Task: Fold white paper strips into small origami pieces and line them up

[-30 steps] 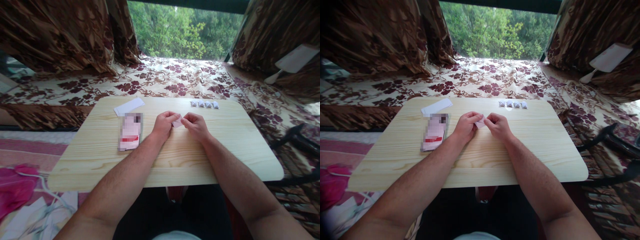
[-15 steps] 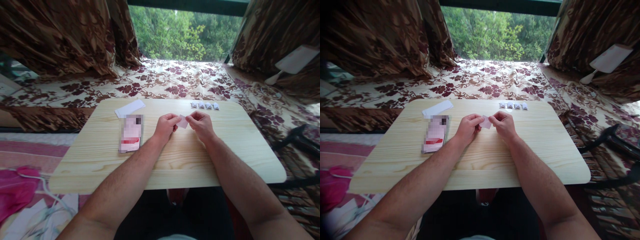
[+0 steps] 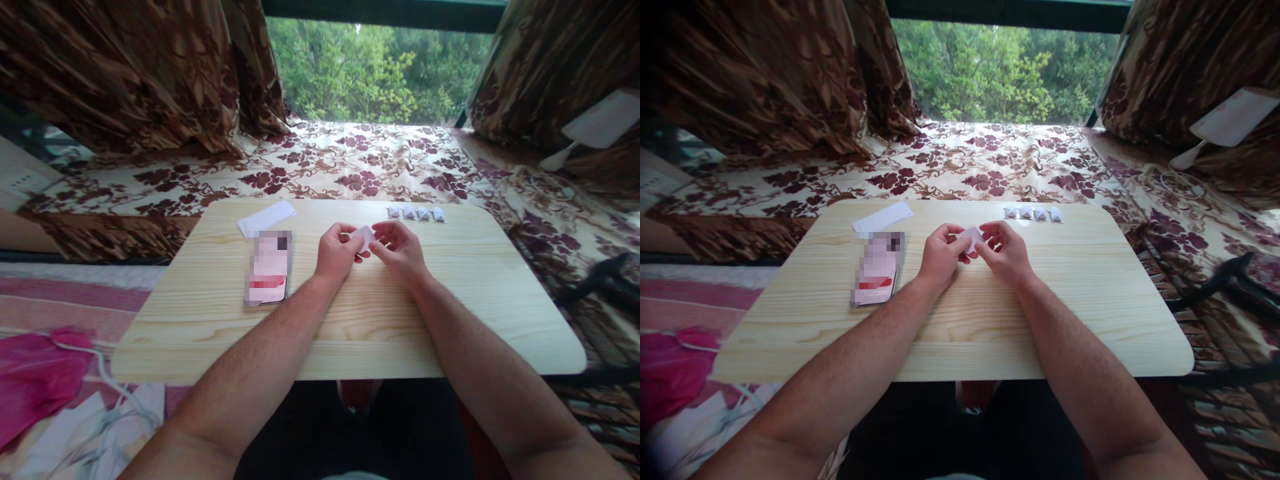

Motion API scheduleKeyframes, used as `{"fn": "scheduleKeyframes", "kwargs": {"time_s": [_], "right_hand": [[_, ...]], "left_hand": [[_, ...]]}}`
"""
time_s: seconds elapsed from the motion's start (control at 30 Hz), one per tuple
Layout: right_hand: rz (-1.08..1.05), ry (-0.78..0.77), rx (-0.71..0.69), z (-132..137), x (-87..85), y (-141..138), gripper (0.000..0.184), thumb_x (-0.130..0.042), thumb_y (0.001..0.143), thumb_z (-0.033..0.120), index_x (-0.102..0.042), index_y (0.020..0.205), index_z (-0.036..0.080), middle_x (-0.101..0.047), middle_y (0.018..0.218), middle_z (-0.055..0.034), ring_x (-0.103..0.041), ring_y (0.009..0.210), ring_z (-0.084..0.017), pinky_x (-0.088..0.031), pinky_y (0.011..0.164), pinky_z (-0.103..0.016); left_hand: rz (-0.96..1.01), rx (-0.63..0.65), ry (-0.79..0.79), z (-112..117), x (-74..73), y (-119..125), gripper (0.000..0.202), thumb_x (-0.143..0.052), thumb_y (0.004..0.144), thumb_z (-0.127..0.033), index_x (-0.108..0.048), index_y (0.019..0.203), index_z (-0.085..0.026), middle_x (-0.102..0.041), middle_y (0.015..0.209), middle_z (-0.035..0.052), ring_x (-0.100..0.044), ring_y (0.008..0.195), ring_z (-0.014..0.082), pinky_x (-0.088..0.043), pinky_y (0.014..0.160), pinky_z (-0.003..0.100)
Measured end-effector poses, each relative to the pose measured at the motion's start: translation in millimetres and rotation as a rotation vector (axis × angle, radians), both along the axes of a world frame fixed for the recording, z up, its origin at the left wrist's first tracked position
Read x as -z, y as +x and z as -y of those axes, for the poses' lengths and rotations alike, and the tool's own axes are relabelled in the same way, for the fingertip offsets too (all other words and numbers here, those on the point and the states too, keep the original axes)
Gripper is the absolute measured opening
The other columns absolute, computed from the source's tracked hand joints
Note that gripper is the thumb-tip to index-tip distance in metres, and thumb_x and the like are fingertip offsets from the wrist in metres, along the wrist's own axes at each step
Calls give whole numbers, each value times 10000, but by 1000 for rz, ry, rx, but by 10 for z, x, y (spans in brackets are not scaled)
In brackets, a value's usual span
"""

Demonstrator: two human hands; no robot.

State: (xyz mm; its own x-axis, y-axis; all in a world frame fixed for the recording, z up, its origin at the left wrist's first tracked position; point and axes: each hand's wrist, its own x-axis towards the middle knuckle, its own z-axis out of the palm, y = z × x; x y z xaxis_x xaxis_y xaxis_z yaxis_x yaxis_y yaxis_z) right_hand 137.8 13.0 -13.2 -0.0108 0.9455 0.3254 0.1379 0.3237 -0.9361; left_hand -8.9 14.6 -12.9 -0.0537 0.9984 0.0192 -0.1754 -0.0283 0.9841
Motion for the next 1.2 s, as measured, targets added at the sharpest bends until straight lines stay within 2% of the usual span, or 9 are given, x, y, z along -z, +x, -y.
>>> {"fn": "scheduleKeyframes", "kwargs": {"time_s": [0.13,0.27,0.57,0.7,0.8,0.93,1.07,1.2], "right_hand": [[113,42,-13,19,25,10,418,-795,681,302,-637,1061,228,-686,1094,-38,-623,727,-133,-460,506,-231],[155,95,24,14,47,14,380,-784,691,271,-646,1043,231,-691,1077,-32,-628,732,-137,-486,529,-243],[153,110,19,7,55,22,400,-821,674,288,-663,1037,231,-699,1036,-25,-635,731,-138,-486,536,-239],[91,94,54,4,45,1,321,-796,726,352,-669,987,215,-710,979,-28,-631,688,-130,-477,525,-238],[58,92,91,-5,34,-2,256,-733,808,420,-680,931,201,-708,864,-24,-615,643,-123,-456,504,-234],[25,83,109,-16,19,22,287,-651,883,482,-673,864,197,-658,681,1,-579,552,-115,-430,473,-234],[0,84,102,-16,8,39,272,-655,885,466,-659,833,199,-637,642,15,-559,520,-109,-435,478,-237],[-9,60,111,-13,-3,25,244,-661,868,428,-644,807,193,-623,617,22,-534,494,-103,-435,474,-238]], "left_hand": [[41,-17,-8,-12,2,-2,375,-736,680,-236,-663,1043,-173,-663,663,-11,-610,514,124,-529,478,243],[38,-15,-11,-1,-27,7,356,-756,685,-271,-710,1014,-142,-658,653,1,-606,520,125,-547,487,256],[42,-36,-14,1,-29,14,354,-783,675,-303,-720,982,-139,-604,560,-34,-579,461,116,-534,478,257],[32,-26,-1,-6,-18,17,327,-758,692,-285,-709,979,-137,-653,612,-6,-630,526,133,-529,493,243],[14,-4,-3,-7,-15,17,325,-750,698,-288,-697,982,-138,-699,675,29,-671,584,152,-519,505,234],[-27,12,15,-8,-13,9,328,-741,693,-271,-704,990,-137,-690,685,22,-656,592,145,-520,516,237],[-1,30,9,-10,-3,-1,385,-739,664,-231,-721,1041,-153,-650,668,-15,-620,593,121,-519,536,229],[15,28,15,-14,9,-2,369,-744,656,-216,-730,1018,-146,-631,652,-26,-581,570,101,-508,533,219]]}}
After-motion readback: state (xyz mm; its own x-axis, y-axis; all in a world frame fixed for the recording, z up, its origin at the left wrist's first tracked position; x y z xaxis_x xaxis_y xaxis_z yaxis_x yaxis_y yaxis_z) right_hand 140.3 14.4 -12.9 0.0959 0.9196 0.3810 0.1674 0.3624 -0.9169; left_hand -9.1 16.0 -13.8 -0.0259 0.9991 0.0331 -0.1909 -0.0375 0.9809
